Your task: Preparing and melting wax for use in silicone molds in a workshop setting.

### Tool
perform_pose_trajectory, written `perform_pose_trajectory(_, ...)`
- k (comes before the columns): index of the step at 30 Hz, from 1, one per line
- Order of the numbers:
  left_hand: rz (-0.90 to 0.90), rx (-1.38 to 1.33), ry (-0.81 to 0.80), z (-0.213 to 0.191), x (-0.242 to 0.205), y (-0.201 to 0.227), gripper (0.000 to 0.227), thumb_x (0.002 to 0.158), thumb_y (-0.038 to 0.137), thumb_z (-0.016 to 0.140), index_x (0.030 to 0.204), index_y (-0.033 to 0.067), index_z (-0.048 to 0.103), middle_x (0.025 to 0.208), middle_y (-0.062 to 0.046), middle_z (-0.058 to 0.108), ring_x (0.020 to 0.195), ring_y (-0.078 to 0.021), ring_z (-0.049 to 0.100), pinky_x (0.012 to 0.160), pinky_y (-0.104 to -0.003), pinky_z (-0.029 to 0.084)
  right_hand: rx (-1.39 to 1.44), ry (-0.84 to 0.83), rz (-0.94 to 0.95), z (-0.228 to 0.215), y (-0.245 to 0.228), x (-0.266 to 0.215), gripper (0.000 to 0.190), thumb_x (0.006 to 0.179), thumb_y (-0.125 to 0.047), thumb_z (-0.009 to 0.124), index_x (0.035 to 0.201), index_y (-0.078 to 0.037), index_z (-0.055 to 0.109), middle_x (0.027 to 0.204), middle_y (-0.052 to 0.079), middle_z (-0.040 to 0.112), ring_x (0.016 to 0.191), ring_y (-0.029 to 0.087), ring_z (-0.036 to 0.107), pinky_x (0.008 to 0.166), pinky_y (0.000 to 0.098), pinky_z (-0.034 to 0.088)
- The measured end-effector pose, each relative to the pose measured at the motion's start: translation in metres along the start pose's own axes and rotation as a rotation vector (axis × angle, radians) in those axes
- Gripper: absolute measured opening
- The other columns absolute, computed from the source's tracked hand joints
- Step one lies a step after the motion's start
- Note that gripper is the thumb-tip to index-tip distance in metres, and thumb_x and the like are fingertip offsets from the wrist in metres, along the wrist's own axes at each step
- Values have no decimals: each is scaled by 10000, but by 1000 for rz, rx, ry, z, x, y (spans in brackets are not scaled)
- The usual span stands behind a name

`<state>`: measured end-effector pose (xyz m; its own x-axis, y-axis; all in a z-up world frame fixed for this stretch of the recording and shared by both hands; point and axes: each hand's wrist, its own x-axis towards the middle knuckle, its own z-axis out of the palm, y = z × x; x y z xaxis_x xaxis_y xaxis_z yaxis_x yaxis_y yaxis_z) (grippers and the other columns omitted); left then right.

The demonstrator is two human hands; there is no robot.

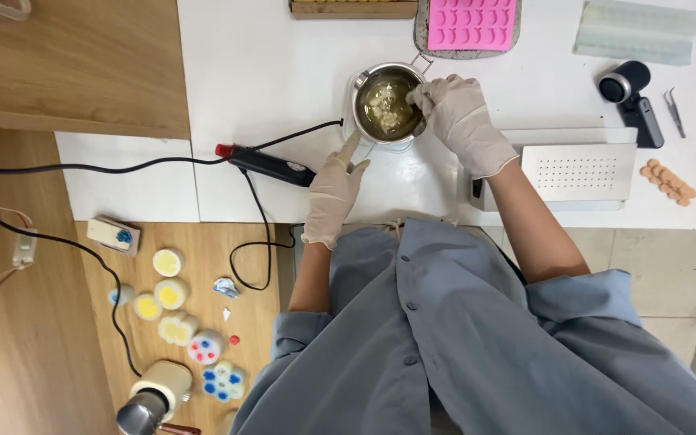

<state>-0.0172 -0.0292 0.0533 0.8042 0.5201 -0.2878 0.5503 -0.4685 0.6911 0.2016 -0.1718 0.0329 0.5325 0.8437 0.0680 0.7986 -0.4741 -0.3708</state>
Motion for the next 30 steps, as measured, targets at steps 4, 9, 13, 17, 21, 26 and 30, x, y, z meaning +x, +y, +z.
perform_pose_trajectory(4,51,72,-51,-17,-2,-3,555,978,299,664,1505,249,499,945,-147,662,764,-328,667,689,-444,531,145,56,30,-3,-18,0,204,1012,-117,588,941,-137,779,945,47,770,843,279,659,837,461,483)
perform_pose_trajectory(9,207,194,23,-7,3,-25,532,1015,293,626,1524,220,490,905,-147,641,727,-341,657,653,-438,542,-10,167,87,5,-24,-1,156,1032,-185,638,1041,-157,792,915,63,739,861,299,638,801,449,479)
perform_pose_trajectory(13,282,259,86,1,7,-36,525,1007,301,624,1513,226,507,896,-137,638,704,-325,660,638,-439,542,-91,98,119,7,-35,-6,172,998,-177,632,966,-177,801,851,41,749,831,294,640,786,469,460)
perform_pose_trajectory(17,300,354,141,8,5,-39,516,1016,321,620,1511,225,515,856,-128,627,665,-316,646,599,-437,530,-30,139,140,-3,-53,-6,188,1039,-224,611,1021,-168,790,874,57,742,859,299,640,810,460,461)
perform_pose_trajectory(21,318,341,193,20,6,-50,524,1028,334,609,1527,219,502,849,-116,618,661,-296,641,598,-424,534,-158,100,197,15,-44,-6,171,1025,-226,636,984,-144,780,857,83,742,846,302,650,775,466,477)
perform_pose_trajectory(26,283,449,186,28,12,-56,537,1016,382,607,1527,261,497,796,-91,596,603,-265,627,534,-404,524,83,76,206,7,-46,-11,158,1021,-168,616,998,-146,771,921,81,750,858,302,648,822,457,505)
perform_pose_trajectory(30,297,519,181,30,12,-60,573,1009,423,608,1543,267,469,774,-84,568,574,-238,618,514,-376,523,4,168,139,-1,-48,-9,175,988,-127,610,1040,-129,777,927,81,741,846,302,637,760,442,491)
